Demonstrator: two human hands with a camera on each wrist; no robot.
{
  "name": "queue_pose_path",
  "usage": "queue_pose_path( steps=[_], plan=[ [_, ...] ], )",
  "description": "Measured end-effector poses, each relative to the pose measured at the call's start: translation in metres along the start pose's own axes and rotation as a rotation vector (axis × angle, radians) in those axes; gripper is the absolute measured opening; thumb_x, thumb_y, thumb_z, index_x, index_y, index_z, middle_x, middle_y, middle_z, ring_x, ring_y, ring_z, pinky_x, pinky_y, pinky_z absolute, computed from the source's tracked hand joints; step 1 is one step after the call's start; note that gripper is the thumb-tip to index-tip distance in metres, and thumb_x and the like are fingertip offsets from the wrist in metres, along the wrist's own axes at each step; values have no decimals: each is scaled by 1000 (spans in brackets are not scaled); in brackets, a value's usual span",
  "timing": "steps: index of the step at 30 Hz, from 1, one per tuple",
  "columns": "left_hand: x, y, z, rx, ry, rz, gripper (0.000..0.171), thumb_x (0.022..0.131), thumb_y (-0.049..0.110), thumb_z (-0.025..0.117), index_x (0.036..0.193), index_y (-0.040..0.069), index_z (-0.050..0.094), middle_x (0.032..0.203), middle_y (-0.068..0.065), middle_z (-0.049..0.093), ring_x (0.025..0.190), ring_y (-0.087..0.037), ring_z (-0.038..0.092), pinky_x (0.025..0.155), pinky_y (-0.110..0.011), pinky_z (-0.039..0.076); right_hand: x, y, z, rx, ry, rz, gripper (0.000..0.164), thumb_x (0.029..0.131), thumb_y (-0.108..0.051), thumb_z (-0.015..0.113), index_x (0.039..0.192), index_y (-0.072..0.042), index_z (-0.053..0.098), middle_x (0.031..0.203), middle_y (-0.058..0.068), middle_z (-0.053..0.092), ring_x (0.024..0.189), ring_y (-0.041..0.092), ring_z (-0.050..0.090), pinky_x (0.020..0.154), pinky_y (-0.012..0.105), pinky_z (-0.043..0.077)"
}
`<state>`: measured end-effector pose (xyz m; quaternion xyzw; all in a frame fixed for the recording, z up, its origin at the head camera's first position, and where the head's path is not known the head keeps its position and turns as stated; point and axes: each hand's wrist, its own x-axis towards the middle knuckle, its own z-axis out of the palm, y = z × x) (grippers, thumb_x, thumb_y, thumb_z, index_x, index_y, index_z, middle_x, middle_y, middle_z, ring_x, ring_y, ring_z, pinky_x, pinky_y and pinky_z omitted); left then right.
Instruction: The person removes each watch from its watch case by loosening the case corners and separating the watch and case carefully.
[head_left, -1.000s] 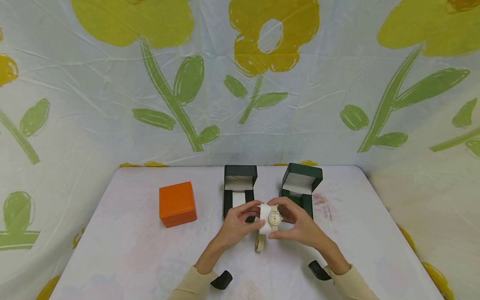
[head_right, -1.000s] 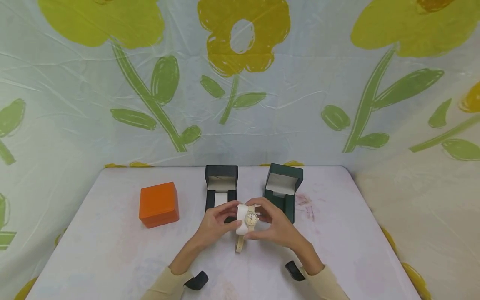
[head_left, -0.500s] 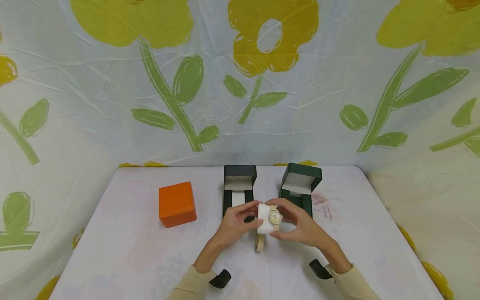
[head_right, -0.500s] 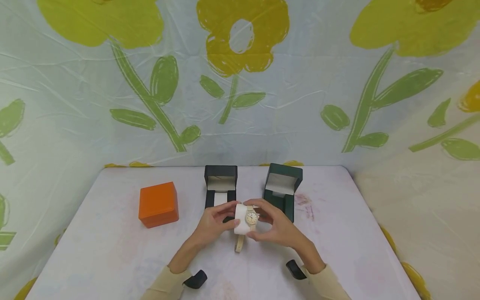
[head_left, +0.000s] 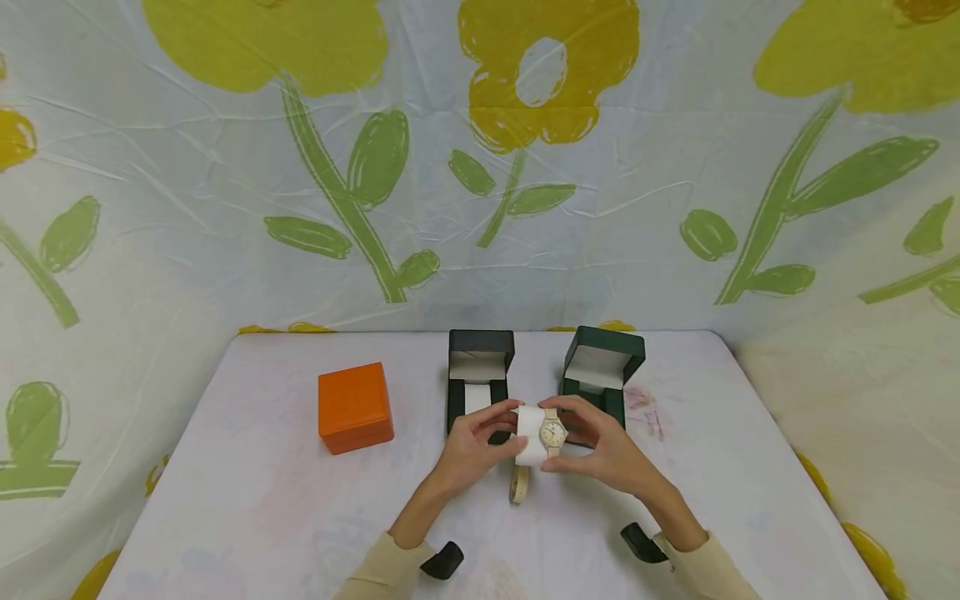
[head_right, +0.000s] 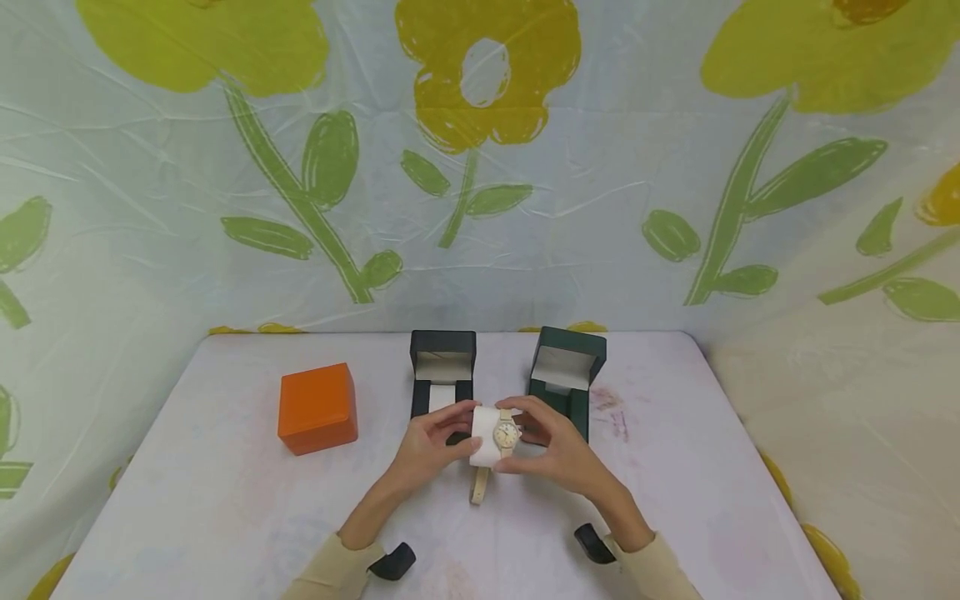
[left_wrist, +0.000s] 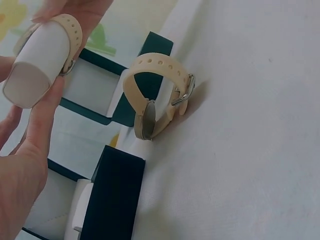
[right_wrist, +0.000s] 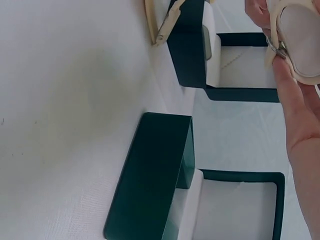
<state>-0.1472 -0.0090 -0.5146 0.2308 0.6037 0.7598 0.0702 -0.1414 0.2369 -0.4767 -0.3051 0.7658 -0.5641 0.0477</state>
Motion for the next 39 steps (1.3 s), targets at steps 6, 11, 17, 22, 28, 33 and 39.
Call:
queue_pose_path(
  steps=[6,11,17,22,28,33,39],
  plan=[
    [0,-1,0,23,2,11,52,89,-6,75,138,-6,59,122,-24,67,108,-25,65,102,-49,51,1,0,0,-22,12,-9,68,82,-5,87,142,-7,55,138,9,58,118,25,65,98,32,55],
    [-1,-1,-2,-2,-26,-17,51,91,-3,74,140,-7,58,124,-24,65,109,-23,65,101,-39,53,0,0,-4,41,-28,-8,58,90,2,77,143,-6,55,139,13,58,116,23,66,94,32,57],
    [-2,1,-1,-18,-36,-41,52,91,0,75,140,-5,58,125,-22,65,109,-20,64,99,-32,54,-2,0,-7,96,-28,2,56,92,5,73,143,-3,55,141,18,58,119,23,65,94,32,57],
    [-2,1,2,7,-25,-4,51,92,-1,74,139,-5,58,124,-23,66,110,-21,65,99,-38,54,-1,0,-4,58,53,20,54,89,3,77,140,-4,60,137,19,61,115,20,68,91,30,58],
    [-2,1,5,38,-2,1,51,91,-2,75,139,-3,59,122,-20,67,110,-20,65,98,-43,54,-1,1,-3,2,138,-3,50,87,6,78,135,0,63,130,22,65,109,16,70,88,28,59],
    [-2,1,6,62,28,11,52,91,-2,75,140,-4,58,122,-20,67,111,-24,65,98,-55,51,-2,1,-4,-50,223,44,38,91,2,76,127,1,68,121,17,70,99,15,72,81,28,61],
    [-2,2,6,59,47,15,52,90,-3,75,140,-3,59,121,-18,67,112,-26,64,96,-42,54,-3,1,-6,-29,241,99,30,93,0,73,123,5,68,117,22,69,94,15,74,74,31,63]
  ],
)
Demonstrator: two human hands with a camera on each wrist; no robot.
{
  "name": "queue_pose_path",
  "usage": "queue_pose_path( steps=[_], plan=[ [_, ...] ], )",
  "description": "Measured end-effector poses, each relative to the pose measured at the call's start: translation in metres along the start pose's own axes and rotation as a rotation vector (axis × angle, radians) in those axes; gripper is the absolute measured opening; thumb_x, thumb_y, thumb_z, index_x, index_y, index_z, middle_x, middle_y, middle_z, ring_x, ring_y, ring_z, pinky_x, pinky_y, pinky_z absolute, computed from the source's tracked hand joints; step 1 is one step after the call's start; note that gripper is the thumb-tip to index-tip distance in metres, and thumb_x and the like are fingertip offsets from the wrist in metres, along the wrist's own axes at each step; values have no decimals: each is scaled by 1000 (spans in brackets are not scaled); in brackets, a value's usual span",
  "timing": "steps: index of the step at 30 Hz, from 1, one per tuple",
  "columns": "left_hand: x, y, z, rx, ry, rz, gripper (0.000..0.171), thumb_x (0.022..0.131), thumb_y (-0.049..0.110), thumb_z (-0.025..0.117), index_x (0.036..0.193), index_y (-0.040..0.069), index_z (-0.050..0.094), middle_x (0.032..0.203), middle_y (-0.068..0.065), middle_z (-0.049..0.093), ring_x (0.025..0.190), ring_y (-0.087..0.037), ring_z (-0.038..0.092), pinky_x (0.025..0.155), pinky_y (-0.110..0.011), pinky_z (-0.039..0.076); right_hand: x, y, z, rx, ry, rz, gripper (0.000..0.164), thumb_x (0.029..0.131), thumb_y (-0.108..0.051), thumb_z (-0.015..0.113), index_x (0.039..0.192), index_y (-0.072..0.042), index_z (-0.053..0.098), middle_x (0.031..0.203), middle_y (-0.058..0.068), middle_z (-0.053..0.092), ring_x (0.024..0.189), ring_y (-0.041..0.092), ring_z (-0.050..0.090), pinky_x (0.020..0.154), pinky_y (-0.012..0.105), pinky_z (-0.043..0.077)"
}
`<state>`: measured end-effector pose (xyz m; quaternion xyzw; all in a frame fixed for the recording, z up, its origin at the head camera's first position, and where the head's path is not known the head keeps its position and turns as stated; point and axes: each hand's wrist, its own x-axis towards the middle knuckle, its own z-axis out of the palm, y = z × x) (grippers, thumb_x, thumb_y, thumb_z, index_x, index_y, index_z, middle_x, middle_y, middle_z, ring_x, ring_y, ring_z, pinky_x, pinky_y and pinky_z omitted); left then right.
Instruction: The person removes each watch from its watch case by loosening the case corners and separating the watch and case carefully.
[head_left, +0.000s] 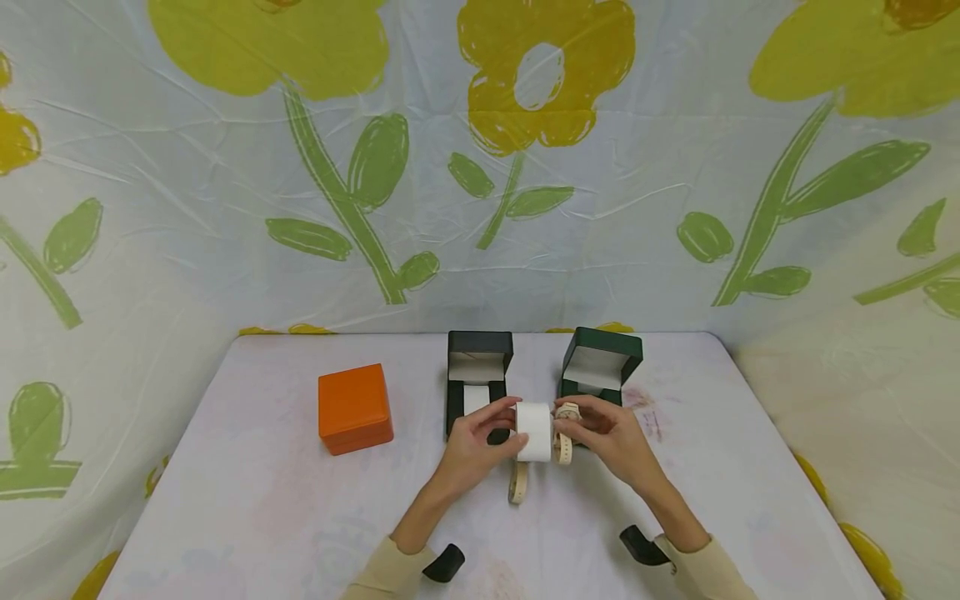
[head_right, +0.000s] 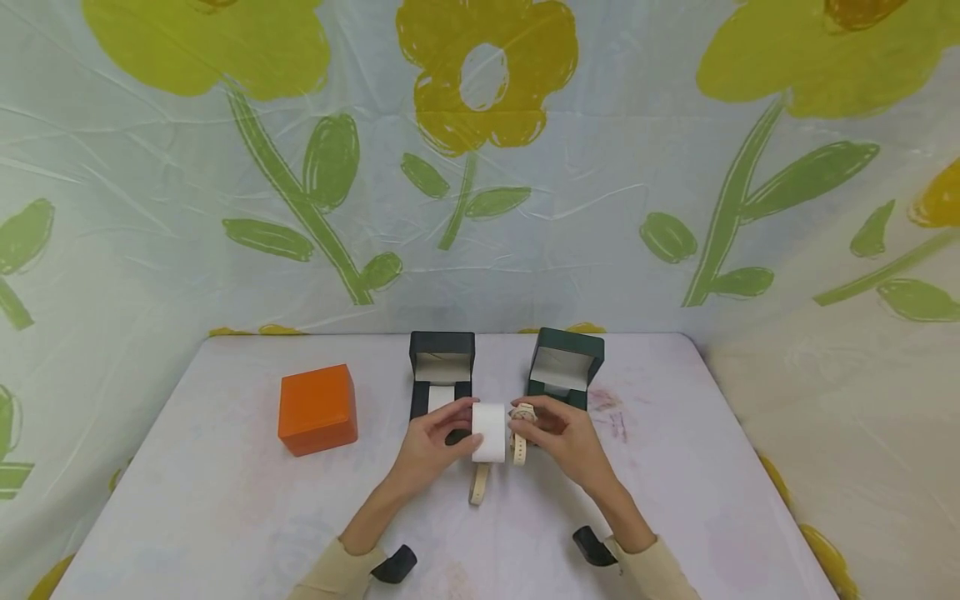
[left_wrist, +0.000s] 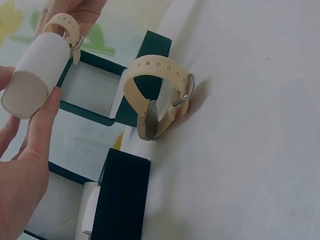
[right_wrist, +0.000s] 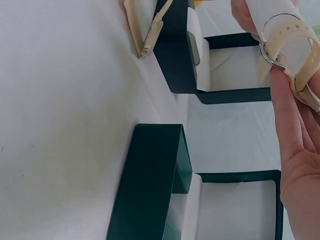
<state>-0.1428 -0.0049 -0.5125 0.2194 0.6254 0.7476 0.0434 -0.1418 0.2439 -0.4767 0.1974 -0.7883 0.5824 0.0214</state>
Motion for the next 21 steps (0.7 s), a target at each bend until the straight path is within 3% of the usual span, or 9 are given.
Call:
queue_pose_path(
  steps=[3,9,21],
  plan=[
    [1,0,0,1,-3,10,53,90,-3,75,140,-4,58,121,-18,67,112,-26,64,96,-40,54,-1,0,0,4,1,2,31,93,1,73,122,8,66,115,24,68,92,13,74,73,31,63],
    [3,0,-1,8,-1,35,53,90,-3,76,140,-8,57,120,-20,67,110,-22,65,97,-52,53,-6,4,-2,16,12,28,28,92,2,74,120,6,67,110,18,70,91,14,75,72,32,63],
    [4,1,-3,-10,13,48,52,89,-5,75,139,-3,59,120,-24,66,109,-35,65,91,-28,56,-21,10,-14,21,1,67,28,93,1,73,121,1,67,112,23,70,91,17,76,70,35,63]
  ],
)
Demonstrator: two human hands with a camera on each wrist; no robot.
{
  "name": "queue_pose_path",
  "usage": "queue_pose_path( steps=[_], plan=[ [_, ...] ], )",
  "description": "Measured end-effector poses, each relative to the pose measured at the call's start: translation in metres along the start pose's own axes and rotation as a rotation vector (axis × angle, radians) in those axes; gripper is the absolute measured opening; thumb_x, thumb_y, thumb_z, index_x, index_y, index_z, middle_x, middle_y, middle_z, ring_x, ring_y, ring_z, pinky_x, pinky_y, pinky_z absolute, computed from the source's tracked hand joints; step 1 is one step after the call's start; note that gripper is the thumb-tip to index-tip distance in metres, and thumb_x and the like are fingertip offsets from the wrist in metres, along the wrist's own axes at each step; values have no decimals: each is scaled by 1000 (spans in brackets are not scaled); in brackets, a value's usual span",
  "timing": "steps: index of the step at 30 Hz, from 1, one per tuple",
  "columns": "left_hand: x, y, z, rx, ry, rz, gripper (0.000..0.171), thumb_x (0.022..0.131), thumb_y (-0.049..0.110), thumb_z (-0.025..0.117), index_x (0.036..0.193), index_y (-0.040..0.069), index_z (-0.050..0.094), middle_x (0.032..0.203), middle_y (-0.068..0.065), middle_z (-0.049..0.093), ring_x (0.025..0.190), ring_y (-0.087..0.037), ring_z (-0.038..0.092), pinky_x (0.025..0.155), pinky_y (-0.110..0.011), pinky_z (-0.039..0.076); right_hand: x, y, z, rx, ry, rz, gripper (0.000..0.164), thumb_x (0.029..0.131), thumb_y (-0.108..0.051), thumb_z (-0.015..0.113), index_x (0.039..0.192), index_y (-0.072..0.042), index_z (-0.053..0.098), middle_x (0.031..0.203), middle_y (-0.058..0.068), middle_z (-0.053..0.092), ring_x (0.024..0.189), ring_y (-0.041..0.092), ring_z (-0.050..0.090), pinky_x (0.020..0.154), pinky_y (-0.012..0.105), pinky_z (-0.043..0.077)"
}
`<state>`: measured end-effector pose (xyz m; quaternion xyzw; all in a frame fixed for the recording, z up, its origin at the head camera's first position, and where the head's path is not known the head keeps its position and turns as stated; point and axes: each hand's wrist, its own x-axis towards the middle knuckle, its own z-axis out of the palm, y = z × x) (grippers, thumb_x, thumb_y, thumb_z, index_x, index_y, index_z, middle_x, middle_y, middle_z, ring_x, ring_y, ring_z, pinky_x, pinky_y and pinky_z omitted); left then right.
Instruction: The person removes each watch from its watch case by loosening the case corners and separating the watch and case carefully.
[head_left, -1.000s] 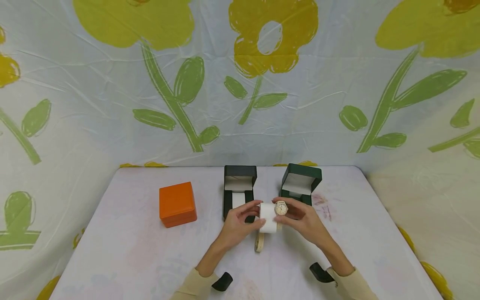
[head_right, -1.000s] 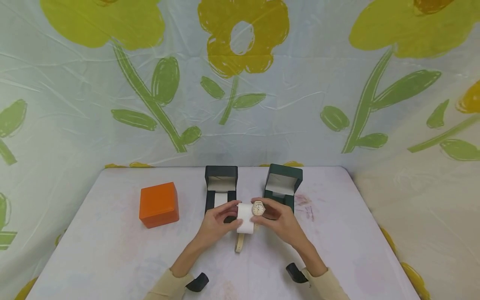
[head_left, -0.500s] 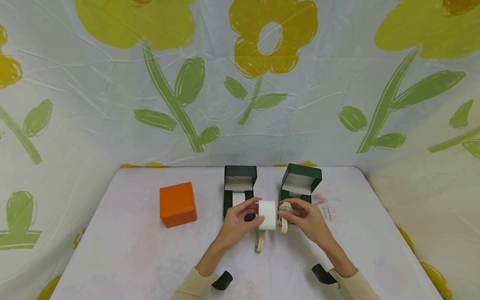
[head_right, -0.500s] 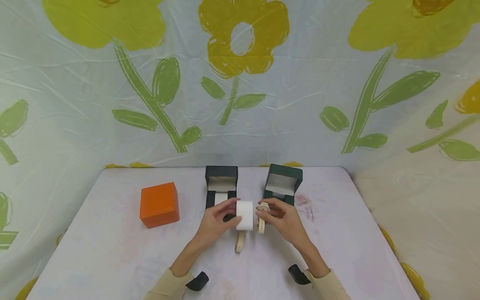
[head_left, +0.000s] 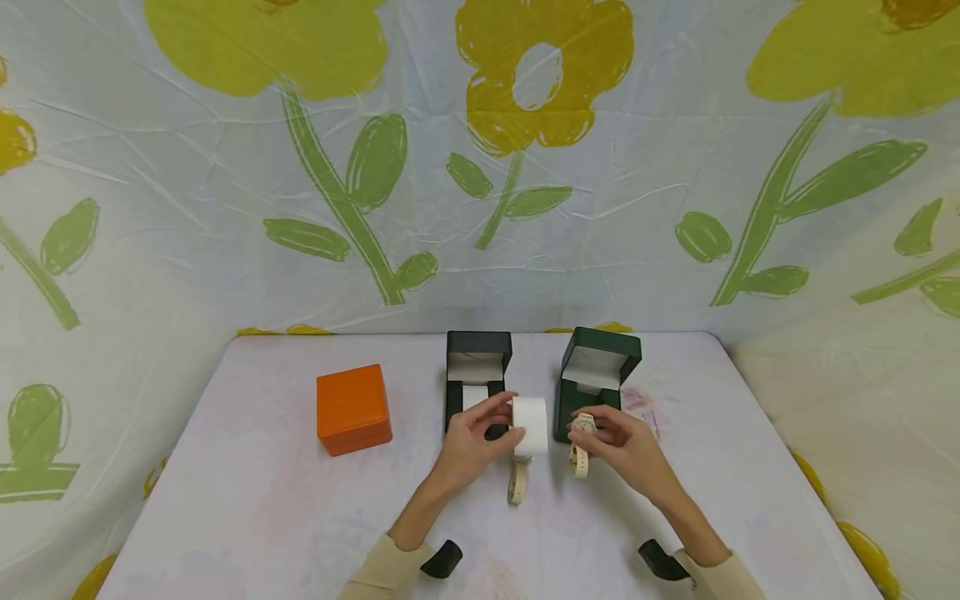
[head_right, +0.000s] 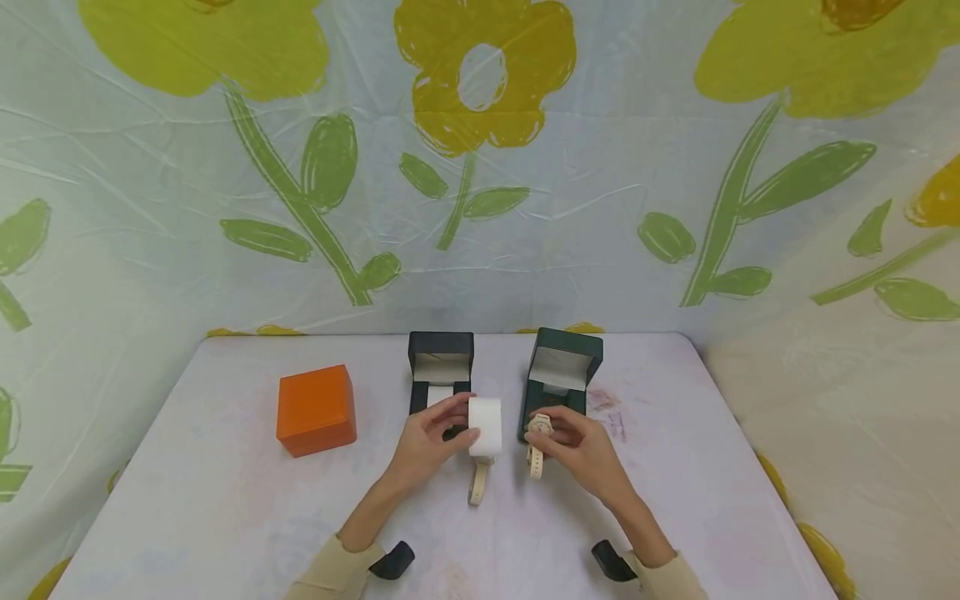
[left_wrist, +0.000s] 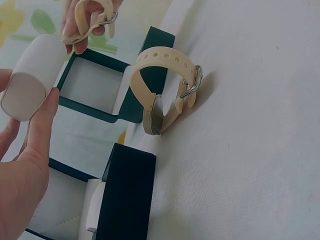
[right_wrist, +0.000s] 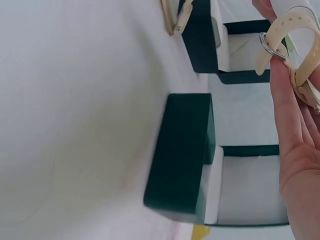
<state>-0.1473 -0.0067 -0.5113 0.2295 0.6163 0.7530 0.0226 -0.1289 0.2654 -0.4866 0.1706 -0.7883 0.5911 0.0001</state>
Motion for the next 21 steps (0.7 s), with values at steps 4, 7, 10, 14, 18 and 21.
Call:
queue_pose_path(
  steps=[4,7,10,14,18,21],
  plan=[
    [0,0,-1,-7,1,-5,53,89,-5,75,139,-3,60,120,-24,66,109,-33,65,93,-34,56,-5,3,-5,2,-6,4,28,93,2,73,121,3,66,110,25,71,90,20,76,70,35,63],
    [1,0,-2,-12,-2,-5,53,89,-5,75,140,-4,59,121,-24,66,109,-30,65,93,-33,56,-9,7,-9,-2,-6,6,29,93,3,72,121,7,65,109,28,71,90,20,76,69,35,63],
    [1,1,-2,-17,-6,-7,53,90,-5,75,140,-4,58,121,-24,66,109,-27,65,91,-29,56,-12,10,-13,-15,2,18,31,93,3,73,121,10,63,108,28,71,88,18,76,68,35,63],
    [1,0,-3,-5,-9,-9,52,91,-4,74,141,-5,57,121,-25,66,110,-34,64,90,-29,56,-18,13,-18,-41,17,43,32,93,2,73,122,10,63,106,22,73,86,16,76,67,35,63],
    [2,1,-4,-5,-6,-28,54,90,-4,74,141,-8,56,122,-24,66,112,-45,60,91,-32,56,-24,16,-24,-60,21,69,31,94,1,73,122,9,63,105,15,75,85,14,76,67,35,63],
    [2,2,-4,-11,-3,-35,55,90,-5,74,141,-10,54,122,-24,66,112,-48,59,92,-34,56,-28,19,-28,-65,22,84,31,94,1,72,123,9,63,104,11,75,85,14,76,67,35,63]
  ],
)
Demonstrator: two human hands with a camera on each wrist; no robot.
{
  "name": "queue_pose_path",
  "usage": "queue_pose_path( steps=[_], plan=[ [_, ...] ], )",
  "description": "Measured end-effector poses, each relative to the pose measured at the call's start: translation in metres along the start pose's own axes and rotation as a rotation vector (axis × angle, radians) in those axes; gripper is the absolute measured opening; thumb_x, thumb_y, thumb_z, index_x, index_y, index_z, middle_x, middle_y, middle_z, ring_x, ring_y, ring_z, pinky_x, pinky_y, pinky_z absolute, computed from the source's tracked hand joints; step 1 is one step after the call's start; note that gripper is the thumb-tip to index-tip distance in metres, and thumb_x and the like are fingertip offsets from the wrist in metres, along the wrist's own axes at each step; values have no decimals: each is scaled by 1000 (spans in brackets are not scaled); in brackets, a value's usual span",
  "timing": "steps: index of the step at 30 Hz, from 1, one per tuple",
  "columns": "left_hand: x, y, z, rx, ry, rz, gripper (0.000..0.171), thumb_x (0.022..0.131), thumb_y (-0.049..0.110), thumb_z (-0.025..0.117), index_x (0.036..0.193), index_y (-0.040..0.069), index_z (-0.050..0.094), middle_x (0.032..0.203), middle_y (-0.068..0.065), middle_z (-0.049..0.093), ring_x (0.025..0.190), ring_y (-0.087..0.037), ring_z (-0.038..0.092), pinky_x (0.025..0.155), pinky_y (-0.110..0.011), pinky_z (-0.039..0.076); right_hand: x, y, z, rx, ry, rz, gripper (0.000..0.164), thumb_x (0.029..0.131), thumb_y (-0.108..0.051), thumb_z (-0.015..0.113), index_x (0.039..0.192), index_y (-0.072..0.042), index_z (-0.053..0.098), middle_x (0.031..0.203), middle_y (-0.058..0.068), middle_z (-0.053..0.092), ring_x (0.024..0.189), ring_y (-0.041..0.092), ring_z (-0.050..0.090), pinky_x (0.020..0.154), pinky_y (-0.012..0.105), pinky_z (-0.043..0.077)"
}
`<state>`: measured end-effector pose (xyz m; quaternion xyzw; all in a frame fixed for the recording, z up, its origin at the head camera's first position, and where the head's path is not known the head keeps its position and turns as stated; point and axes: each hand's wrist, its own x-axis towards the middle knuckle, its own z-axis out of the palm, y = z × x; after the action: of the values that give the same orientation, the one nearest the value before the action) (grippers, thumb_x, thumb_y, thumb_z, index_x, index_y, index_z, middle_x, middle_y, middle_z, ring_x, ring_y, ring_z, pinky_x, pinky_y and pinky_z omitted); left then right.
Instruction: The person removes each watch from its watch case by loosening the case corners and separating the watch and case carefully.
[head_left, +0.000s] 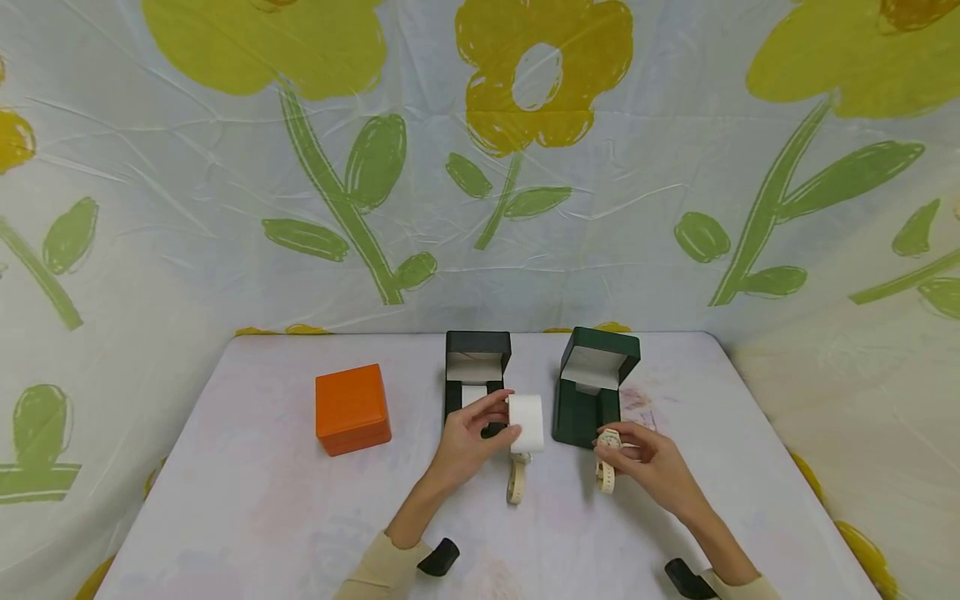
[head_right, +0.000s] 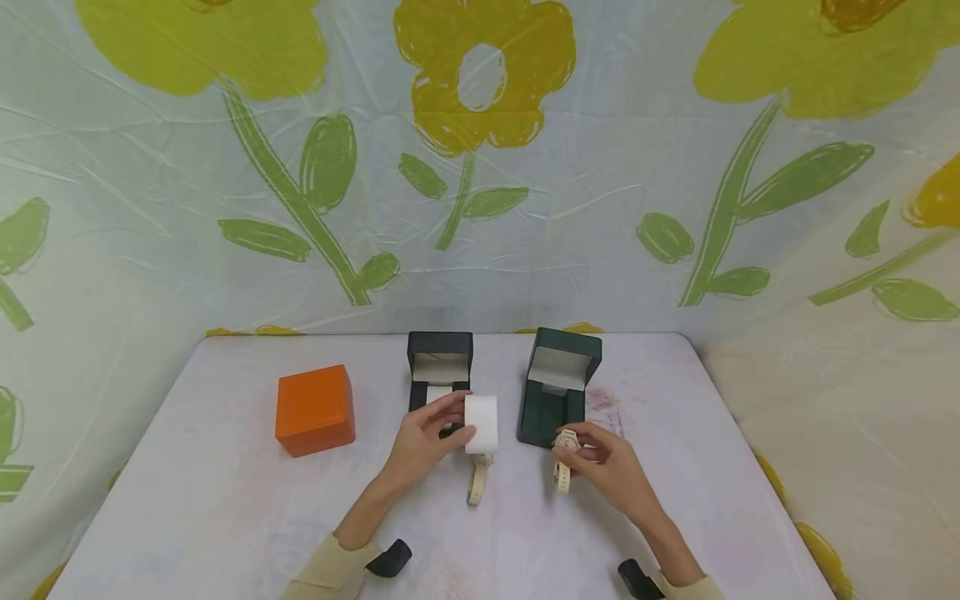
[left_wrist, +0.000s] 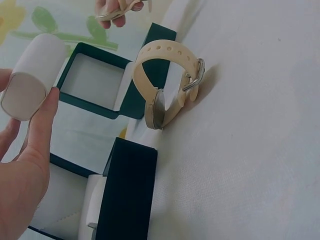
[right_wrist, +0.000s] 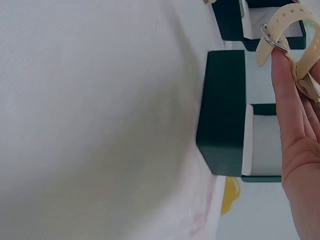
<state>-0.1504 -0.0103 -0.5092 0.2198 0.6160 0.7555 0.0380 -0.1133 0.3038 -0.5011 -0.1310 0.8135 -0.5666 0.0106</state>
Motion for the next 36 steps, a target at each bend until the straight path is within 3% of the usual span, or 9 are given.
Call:
queue_pose_path(
  steps=[8,15,26,32,36],
  plan=[
    [0,0,-1,-5,5,-14,53,90,-5,74,141,-6,57,122,-24,66,112,-46,59,92,-32,56,-5,9,-10,-3,6,6,31,94,2,71,123,12,62,102,9,75,85,14,75,67,35,63],
    [-1,0,-2,-5,9,-23,54,90,-5,75,141,-5,57,124,-23,65,111,-33,63,95,-32,55,-9,16,-20,-8,19,-3,32,93,5,71,122,12,61,101,1,75,84,13,75,66,34,63],
    [-3,-3,-3,-18,16,-18,52,90,-6,74,140,-4,59,123,-25,65,109,-29,63,93,-27,55,-13,28,-32,-13,43,28,31,94,4,71,122,12,62,102,4,75,85,14,75,66,34,63],
    [-3,-3,-4,-13,6,-17,53,90,-5,74,141,-4,58,126,-24,65,110,-30,63,93,-29,55,-17,37,-39,-35,49,107,32,94,-1,73,122,11,62,102,0,73,84,12,74,67,33,63],
    [-3,-3,-5,-5,11,-23,53,90,-4,75,141,-2,59,126,-22,66,112,-35,63,92,-30,56,-18,42,-42,-67,37,158,35,95,-6,73,124,10,62,104,7,71,85,11,73,69,32,63]
  ],
)
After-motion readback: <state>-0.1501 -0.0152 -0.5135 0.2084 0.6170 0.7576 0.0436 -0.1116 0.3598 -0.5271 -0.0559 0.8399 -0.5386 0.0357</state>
